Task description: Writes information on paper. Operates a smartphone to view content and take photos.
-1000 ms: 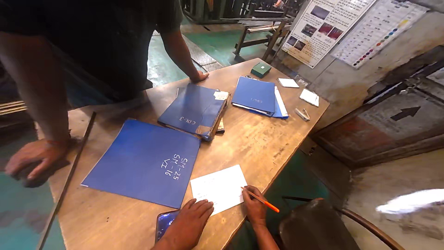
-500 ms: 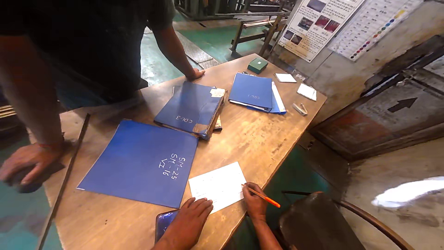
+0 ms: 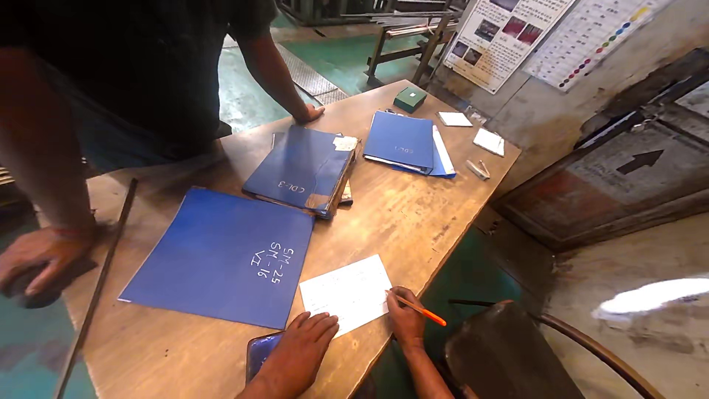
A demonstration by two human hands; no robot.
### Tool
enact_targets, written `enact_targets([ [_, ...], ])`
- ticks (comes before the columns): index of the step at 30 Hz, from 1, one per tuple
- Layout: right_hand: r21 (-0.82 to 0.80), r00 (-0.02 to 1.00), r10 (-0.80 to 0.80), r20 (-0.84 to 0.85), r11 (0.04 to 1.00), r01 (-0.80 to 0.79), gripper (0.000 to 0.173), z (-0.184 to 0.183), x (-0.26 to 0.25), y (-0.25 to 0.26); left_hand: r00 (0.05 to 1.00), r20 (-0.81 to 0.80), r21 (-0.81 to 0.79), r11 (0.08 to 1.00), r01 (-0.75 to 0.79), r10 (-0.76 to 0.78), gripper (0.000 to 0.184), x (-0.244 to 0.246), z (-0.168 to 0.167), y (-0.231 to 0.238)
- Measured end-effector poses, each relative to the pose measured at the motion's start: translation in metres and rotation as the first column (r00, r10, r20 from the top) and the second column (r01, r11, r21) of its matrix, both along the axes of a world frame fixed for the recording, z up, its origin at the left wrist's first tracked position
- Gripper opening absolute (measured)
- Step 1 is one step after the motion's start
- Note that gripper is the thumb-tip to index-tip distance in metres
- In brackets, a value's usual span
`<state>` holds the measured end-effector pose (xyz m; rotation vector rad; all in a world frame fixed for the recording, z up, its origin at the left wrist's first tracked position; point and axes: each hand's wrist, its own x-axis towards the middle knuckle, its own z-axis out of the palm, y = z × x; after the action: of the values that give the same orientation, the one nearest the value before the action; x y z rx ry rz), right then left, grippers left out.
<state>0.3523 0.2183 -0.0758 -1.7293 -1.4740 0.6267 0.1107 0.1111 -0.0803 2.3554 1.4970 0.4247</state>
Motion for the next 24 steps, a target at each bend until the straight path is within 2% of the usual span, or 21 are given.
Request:
enact_targets([
  [12,0.014,1.000,-0.018,-0.016,1.000,0.018,0.012,-0.0015,-0.0007,0.0013,1.000,-0.006,0.022,1.000,-0.003,0.003,0.035,-0.0003,-0.0011,0.0002],
  [20,-0.042,0.997,-0.077,0.003,0.996,0.077,0.015,0.0055,-0.0036,0.0006,1.000,0.000,-0.011,1.000,-0.001,0.001,0.037,0.0003,0.0026,-0.0009],
  [24,-0.049,0.996,-0.005,-0.087,0.999,0.001,0.013,0.0063,-0.0021,-0.0006,1.000,-0.005,0.006,1.000,-0.005,0.005,0.036,0.0003,0.0030,-0.0002],
])
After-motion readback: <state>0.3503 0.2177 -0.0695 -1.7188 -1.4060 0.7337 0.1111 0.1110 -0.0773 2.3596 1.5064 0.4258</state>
